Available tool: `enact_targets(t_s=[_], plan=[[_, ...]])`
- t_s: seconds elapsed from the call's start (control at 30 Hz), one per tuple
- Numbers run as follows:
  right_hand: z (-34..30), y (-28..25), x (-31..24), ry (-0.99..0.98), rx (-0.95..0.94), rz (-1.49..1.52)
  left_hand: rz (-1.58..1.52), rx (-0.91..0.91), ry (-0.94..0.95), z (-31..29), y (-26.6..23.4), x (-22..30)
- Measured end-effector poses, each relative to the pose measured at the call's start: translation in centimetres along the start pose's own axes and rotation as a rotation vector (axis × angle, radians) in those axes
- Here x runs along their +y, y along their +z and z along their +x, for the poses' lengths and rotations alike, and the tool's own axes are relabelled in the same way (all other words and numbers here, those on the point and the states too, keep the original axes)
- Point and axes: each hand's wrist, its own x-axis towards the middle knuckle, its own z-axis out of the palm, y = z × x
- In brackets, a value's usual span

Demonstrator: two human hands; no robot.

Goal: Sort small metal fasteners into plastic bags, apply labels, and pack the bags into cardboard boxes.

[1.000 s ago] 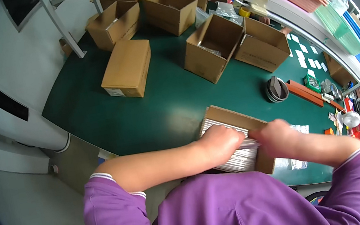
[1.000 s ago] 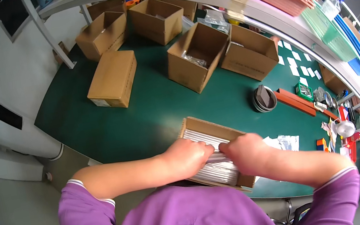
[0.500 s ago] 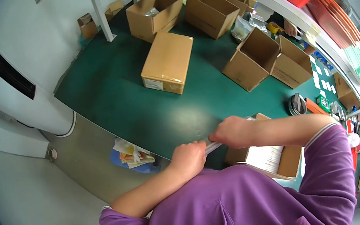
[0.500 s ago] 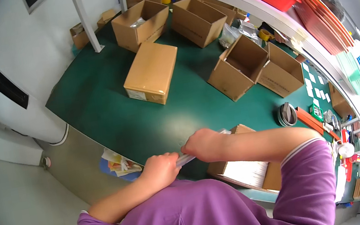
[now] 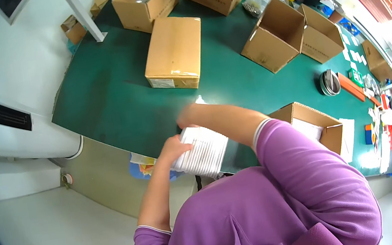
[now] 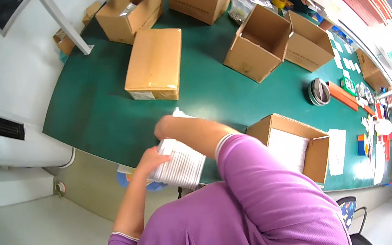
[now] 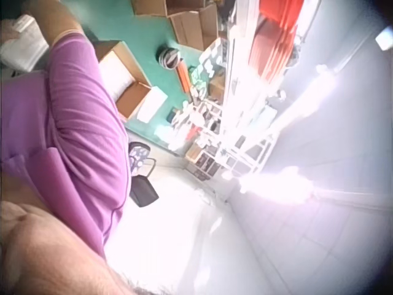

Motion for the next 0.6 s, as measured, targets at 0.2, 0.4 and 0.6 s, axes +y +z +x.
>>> enact_targets(t_s=[0.2,0.4,0.6], plan=[[-5.7,-1.7,2.0,-0.317,0.984,0.055,0.004,0.296,0.007,1.5,-3.3,-5.1],[-36.5,4.5,4.0,0.291,0.854,0.517,0.431,0.875,0.270,-2.6,-6.8,-2.1],[-39.3,24.9,4.4,0.666,0.330,0.624,0.106,0.298,0.826,-4.6,9.0,17.1]])
